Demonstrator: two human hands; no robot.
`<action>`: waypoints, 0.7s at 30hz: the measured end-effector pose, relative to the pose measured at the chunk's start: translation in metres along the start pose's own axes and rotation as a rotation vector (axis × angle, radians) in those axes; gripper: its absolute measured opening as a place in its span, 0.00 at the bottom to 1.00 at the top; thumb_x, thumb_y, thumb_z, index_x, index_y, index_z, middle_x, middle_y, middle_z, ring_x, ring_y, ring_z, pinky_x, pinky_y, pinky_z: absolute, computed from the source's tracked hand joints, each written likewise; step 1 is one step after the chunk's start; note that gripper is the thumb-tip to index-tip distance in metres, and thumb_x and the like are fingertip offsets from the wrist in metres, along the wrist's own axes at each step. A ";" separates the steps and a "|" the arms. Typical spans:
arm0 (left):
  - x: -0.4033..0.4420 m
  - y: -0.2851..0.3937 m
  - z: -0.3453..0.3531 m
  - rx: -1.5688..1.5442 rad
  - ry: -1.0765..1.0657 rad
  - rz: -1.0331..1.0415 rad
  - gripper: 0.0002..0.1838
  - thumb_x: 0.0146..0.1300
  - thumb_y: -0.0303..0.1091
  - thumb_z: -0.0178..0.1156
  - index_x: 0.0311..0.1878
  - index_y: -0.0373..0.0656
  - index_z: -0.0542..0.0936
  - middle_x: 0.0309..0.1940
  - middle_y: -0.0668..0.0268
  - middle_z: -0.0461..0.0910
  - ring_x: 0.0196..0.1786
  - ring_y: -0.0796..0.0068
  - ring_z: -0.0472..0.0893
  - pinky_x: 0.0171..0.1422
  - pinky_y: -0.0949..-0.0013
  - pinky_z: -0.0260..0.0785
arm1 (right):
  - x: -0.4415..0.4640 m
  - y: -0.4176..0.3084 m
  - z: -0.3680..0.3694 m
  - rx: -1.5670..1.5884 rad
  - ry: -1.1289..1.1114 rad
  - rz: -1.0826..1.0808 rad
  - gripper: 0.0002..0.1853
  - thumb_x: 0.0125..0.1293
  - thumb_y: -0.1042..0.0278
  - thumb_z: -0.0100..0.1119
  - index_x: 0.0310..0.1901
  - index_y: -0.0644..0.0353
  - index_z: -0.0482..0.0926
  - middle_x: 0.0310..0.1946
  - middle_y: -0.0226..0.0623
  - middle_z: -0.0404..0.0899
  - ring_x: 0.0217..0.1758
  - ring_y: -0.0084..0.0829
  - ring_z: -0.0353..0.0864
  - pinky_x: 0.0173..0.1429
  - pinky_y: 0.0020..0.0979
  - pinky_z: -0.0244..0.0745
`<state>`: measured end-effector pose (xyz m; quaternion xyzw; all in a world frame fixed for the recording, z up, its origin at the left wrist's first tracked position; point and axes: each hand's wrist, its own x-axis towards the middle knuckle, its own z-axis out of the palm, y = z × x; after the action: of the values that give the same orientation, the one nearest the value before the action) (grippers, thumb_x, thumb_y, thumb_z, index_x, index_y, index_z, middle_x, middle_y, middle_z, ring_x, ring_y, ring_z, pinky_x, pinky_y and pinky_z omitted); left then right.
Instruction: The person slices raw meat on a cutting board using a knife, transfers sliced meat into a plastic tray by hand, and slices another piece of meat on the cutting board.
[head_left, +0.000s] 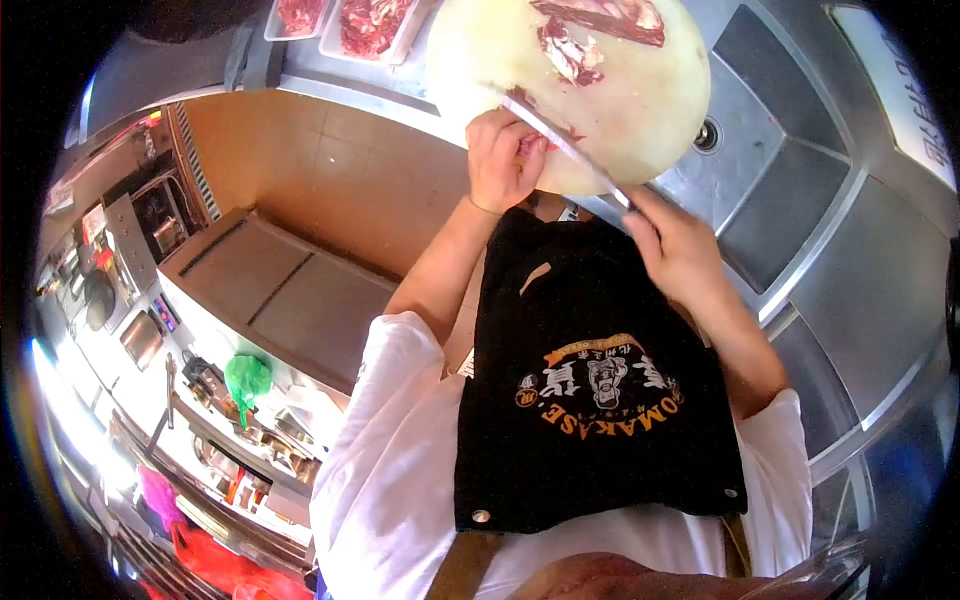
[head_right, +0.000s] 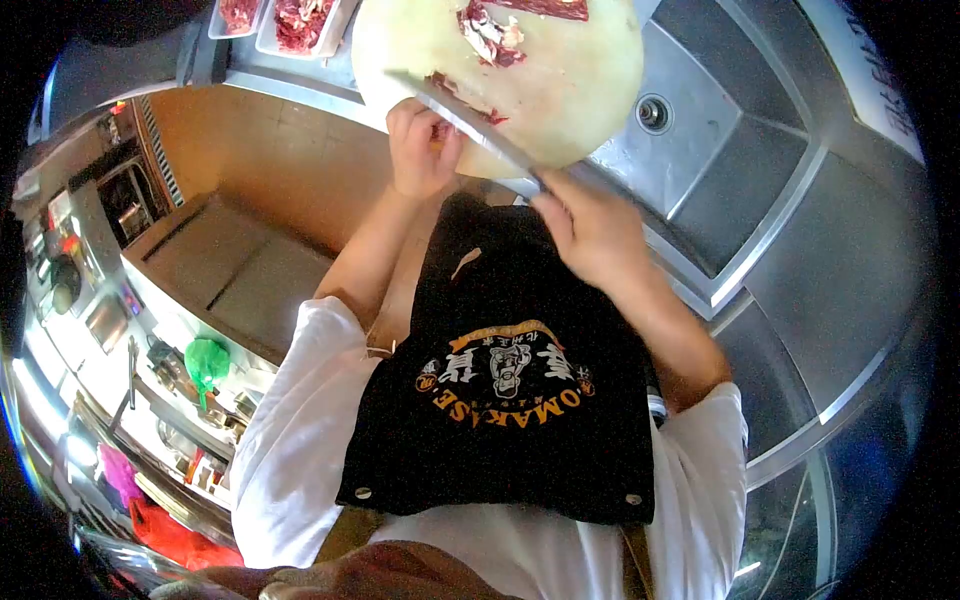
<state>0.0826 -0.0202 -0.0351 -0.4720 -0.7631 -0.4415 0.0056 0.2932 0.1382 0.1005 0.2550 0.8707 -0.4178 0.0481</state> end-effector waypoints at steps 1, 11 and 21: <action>0.001 -0.001 -0.001 0.055 -0.047 -0.005 0.19 0.55 0.26 0.71 0.51 0.41 0.82 0.49 0.56 0.78 0.53 0.51 0.75 0.60 0.54 0.66 | -0.010 -0.007 -0.003 -0.035 -0.031 0.004 0.19 0.75 0.57 0.61 0.65 0.49 0.80 0.49 0.45 0.88 0.47 0.50 0.88 0.48 0.48 0.83; 0.003 -0.004 0.001 0.035 -0.008 0.007 0.16 0.53 0.27 0.73 0.47 0.40 0.84 0.44 0.57 0.79 0.47 0.50 0.77 0.55 0.54 0.70 | 0.026 -0.013 0.026 -0.112 -0.032 0.046 0.20 0.76 0.57 0.61 0.67 0.46 0.80 0.45 0.48 0.88 0.45 0.53 0.88 0.46 0.46 0.83; 0.001 -0.005 0.005 0.011 -0.005 -0.029 0.13 0.51 0.27 0.73 0.41 0.41 0.83 0.47 0.57 0.82 0.51 0.51 0.79 0.58 0.54 0.70 | 0.025 -0.004 0.027 -0.025 -0.032 0.026 0.22 0.77 0.54 0.57 0.68 0.49 0.76 0.43 0.53 0.87 0.46 0.55 0.87 0.47 0.52 0.82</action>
<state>0.0804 -0.0166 -0.0408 -0.4622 -0.7721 -0.4361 -0.0002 0.2660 0.1263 0.0781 0.2589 0.8716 -0.4103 0.0706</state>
